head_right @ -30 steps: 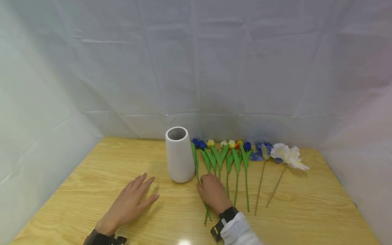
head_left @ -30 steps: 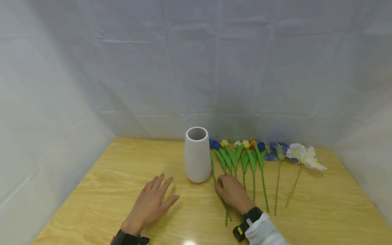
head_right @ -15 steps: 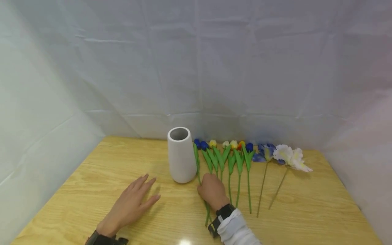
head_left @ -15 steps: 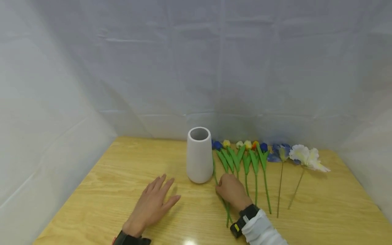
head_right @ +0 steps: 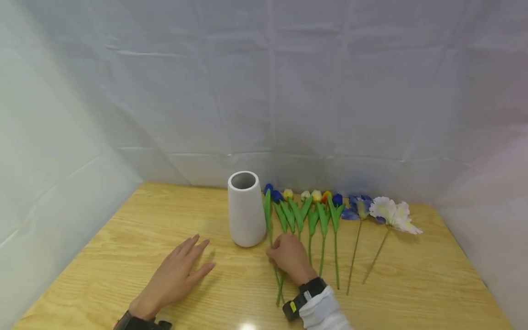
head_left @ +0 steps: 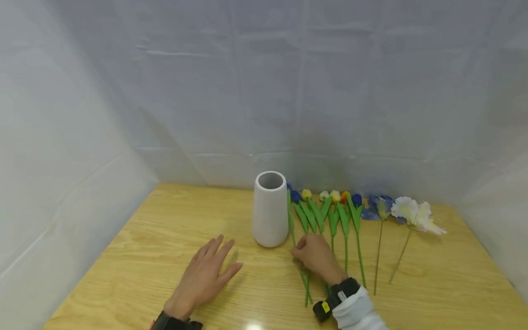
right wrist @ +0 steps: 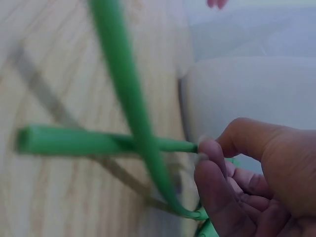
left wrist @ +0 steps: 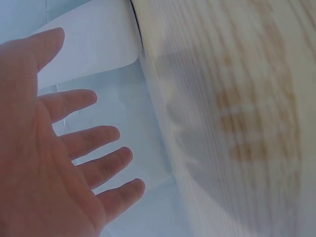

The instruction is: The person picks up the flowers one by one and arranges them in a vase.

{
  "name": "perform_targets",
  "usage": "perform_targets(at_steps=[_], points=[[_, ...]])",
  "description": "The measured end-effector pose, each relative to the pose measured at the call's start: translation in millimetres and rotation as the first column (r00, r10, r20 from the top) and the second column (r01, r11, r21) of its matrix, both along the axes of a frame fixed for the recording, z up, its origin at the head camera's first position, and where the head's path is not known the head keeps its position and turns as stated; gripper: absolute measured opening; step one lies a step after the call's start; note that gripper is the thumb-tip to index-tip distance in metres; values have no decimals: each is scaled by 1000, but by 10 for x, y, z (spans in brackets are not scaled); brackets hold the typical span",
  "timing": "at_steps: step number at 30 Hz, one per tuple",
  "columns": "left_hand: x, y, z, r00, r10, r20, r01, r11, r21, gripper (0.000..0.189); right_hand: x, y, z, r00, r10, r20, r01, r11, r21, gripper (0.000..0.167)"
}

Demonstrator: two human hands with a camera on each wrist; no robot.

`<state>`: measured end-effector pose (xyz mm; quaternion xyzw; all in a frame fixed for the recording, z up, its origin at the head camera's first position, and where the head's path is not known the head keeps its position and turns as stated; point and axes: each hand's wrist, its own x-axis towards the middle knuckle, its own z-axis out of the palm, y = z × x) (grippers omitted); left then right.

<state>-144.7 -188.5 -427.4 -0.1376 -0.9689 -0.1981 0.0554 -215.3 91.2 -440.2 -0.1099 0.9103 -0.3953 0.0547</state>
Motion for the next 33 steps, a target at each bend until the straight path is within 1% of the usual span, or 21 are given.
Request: perform_targets(at_steps=[2,4,7,11,16,24,30,33], points=[[1,3,1,1000,0,3,0,1000,5,66,9,34,35,1000,1,17,0,999,-44,11],[0,9,2,1000,1,8,-1,1000,10,66,24,60,81,1000,-5,28,7,997,-79,12],[-4,20,6,1000,2,8,-2,1000,11,66,45,86,146,999,-33,31,36,993,-114,9],[-9,30,12,1000,4,1,-4,1000,8,68,61,109,214,996,-84,15,86,988,-128,7],[-15,41,12,1000,5,-10,-4,1000,16,69,76,132,278,992,-121,-22,114,976,-185,6],[-27,74,25,999,0,-36,1,1000,27,69,123,173,306,988,-146,-45,128,951,-282,6],[-59,112,37,999,3,-40,-2,999,35,68,131,216,286,987,-160,-18,145,933,-328,6],[-84,138,34,999,-1,-50,3,999,41,69,137,248,283,987,-163,-15,149,930,-336,7]])
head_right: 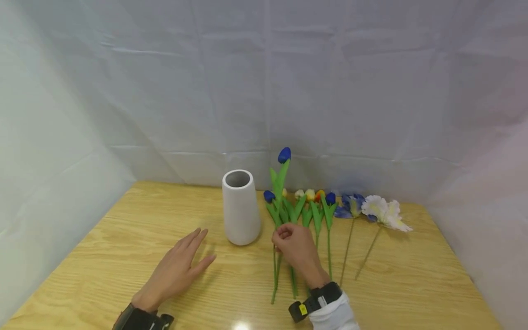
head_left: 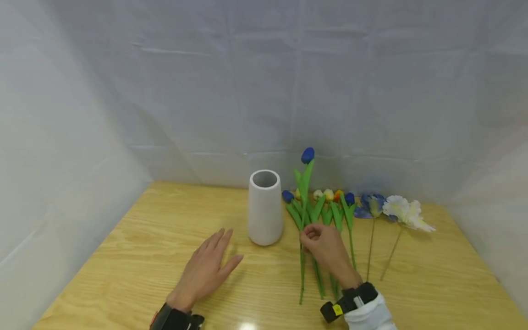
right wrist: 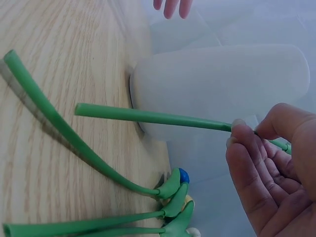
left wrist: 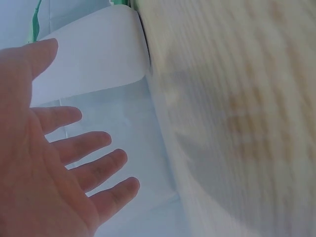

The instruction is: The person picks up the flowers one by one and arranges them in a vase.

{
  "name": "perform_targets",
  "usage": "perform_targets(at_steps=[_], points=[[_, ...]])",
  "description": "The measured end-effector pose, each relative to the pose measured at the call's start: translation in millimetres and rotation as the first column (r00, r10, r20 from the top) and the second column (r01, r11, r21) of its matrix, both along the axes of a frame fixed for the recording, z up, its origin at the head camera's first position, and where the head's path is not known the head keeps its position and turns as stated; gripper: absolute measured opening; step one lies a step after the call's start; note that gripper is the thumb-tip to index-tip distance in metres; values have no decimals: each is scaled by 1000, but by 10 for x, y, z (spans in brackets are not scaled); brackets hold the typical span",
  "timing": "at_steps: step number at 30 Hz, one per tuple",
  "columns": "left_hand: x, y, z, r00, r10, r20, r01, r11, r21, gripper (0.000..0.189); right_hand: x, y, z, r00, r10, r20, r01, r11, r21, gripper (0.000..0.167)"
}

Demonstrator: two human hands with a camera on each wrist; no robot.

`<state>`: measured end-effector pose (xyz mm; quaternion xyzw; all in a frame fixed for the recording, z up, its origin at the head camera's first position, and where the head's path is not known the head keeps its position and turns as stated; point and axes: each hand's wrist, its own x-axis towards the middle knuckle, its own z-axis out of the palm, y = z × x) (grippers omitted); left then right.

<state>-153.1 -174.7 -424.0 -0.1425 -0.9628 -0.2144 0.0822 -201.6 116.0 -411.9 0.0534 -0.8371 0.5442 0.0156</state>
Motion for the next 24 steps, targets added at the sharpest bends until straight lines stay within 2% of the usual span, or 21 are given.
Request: perform_targets(at_steps=[7,17,24], points=[[-105,66,-5,998,-21,-64,21,1000,-2,70,34,71,-4,1000,-1,-29,2,1000,20,10],[-182,102,-18,999,-12,-43,13,1000,16,75,81,140,-51,999,24,-35,-23,1000,19,10],[-286,197,-12,997,-34,-67,38,998,48,81,115,226,-68,999,27,-45,-23,996,85,6]])
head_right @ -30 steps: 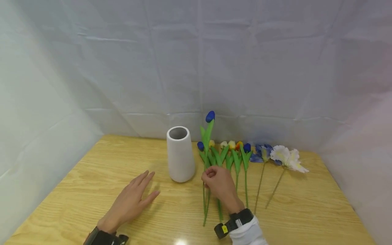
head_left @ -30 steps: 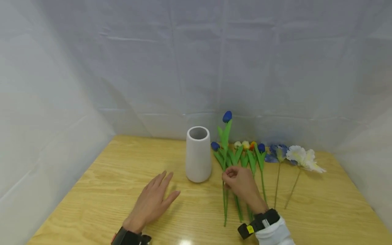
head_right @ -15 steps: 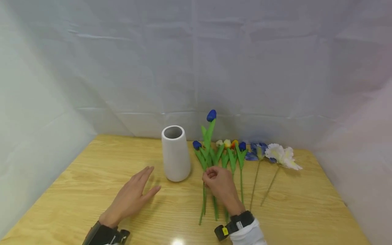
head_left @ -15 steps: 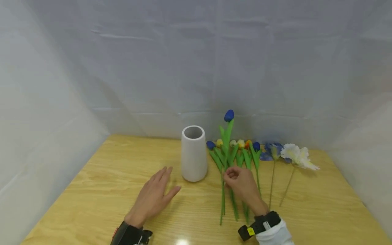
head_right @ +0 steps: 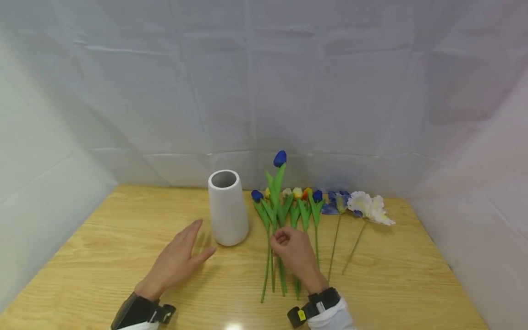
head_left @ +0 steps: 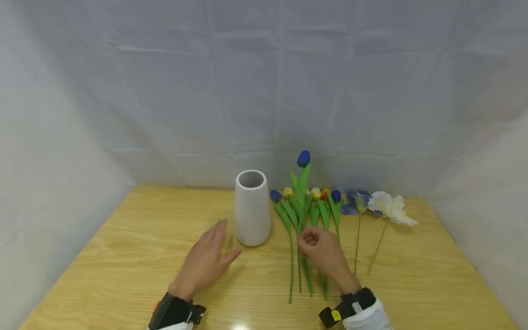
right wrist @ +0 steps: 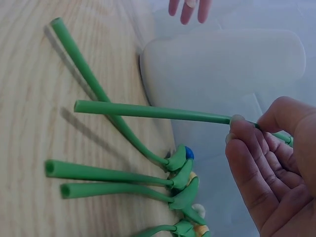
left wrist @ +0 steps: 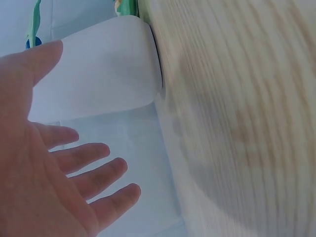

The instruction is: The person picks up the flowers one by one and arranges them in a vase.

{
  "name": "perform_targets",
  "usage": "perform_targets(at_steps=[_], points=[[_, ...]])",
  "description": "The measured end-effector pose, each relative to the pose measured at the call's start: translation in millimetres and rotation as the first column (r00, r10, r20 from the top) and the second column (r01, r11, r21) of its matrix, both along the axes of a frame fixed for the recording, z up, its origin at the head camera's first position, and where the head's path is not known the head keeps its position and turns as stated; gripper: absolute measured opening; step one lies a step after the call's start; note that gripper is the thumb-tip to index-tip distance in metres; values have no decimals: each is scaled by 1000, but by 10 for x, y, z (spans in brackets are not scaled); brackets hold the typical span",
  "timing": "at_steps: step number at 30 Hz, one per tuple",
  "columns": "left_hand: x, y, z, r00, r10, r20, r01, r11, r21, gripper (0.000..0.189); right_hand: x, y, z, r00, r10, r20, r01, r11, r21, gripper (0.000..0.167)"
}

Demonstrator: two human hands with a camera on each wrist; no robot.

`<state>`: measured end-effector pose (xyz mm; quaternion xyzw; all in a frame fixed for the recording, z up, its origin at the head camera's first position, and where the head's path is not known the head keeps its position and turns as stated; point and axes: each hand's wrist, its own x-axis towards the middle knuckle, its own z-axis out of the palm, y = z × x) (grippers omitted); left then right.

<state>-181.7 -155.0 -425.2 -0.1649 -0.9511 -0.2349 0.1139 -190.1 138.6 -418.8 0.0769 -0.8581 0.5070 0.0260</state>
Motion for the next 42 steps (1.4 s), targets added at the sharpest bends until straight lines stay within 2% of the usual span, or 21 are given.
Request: perform_targets(at_steps=[8,16,21,25,30,33,41,42], points=[[-135,114,1,998,14,60,-20,995,98,93,19,37,-49,1000,11,2,-11,1000,-10,9],[-228,180,-47,990,41,133,-61,987,151,108,37,45,-72,999,42,24,-42,998,-37,15],[-329,196,-43,984,38,172,-78,969,236,112,52,43,-74,998,52,33,-50,997,-54,17],[-421,237,-34,981,37,191,-102,934,342,116,68,45,-69,998,55,29,-54,998,-44,17],[-514,307,-43,980,29,197,-127,855,503,127,85,56,-73,998,59,29,-58,998,-27,16],[-563,345,-40,983,7,184,-114,808,578,133,94,65,-76,998,60,28,-59,998,-33,16],[-699,433,-53,984,-65,165,-68,717,693,133,102,91,-117,998,57,11,-57,998,-22,15],[-690,449,-17,984,-84,156,-52,708,705,130,102,92,-120,998,57,8,-57,998,-22,15]])
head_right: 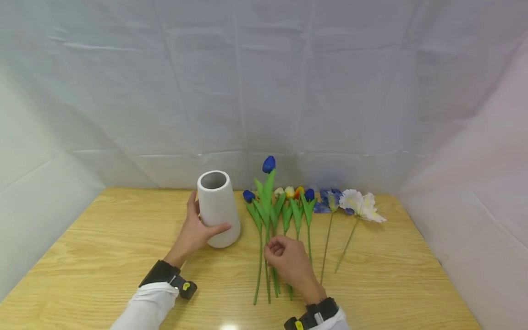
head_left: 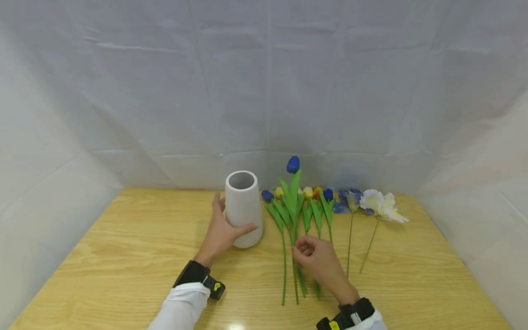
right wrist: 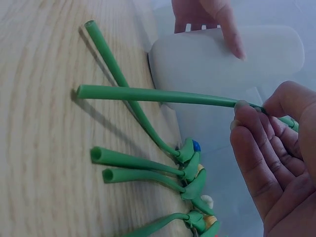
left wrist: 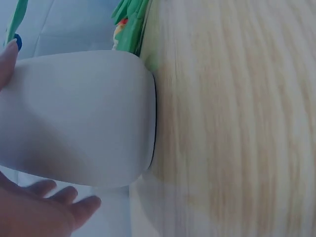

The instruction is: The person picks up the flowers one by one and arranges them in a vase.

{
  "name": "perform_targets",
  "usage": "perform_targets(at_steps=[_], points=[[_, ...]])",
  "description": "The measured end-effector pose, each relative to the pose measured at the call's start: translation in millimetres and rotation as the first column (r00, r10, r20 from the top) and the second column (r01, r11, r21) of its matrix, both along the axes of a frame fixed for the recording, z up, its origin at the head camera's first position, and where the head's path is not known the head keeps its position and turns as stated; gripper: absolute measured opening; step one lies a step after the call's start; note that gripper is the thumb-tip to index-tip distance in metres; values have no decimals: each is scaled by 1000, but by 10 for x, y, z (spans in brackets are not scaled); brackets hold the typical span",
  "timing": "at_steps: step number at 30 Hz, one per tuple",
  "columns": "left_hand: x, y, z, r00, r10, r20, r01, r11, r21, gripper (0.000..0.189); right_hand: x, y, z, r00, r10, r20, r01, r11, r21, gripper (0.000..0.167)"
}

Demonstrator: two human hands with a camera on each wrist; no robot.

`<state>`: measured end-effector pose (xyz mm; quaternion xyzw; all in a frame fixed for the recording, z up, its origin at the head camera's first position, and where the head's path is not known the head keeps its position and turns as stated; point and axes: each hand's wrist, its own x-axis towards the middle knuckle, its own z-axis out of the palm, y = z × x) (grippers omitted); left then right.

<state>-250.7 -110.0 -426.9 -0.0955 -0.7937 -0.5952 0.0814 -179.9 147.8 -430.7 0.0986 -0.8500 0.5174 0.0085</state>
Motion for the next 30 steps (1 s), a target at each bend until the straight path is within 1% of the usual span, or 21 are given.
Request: perform_targets(at_steps=[3,6,8,10,14,17,20,27,30], points=[[90,24,152,999,-29,24,29,1000,0,115,-1,-17,0,1000,4,1,-4,1000,-4,15],[196,46,308,997,-44,59,46,998,-36,95,3,-25,7,1000,1,5,-1,1000,-7,14],[199,46,314,996,-45,73,49,997,-55,88,6,-25,8,1000,-6,8,6,1000,-15,14],[178,43,290,997,-59,51,62,996,-59,86,5,-26,5,1000,-14,7,14,999,-28,13],[38,15,89,997,-65,30,67,996,-60,89,-8,-34,-8,999,-32,-9,32,999,-42,9],[-58,-14,-65,998,-53,39,56,996,-69,93,-15,-43,-12,999,-45,-19,44,998,-38,8],[-69,-24,-96,998,-45,42,48,996,-82,95,-15,-50,-4,998,-57,-13,56,998,-40,8],[-49,-20,-90,998,-53,38,55,997,-61,96,-9,-59,37,998,-70,4,70,995,-77,8],[-46,-16,-87,998,-52,41,54,997,-55,95,-13,-56,49,997,-79,-2,79,994,-81,8]])
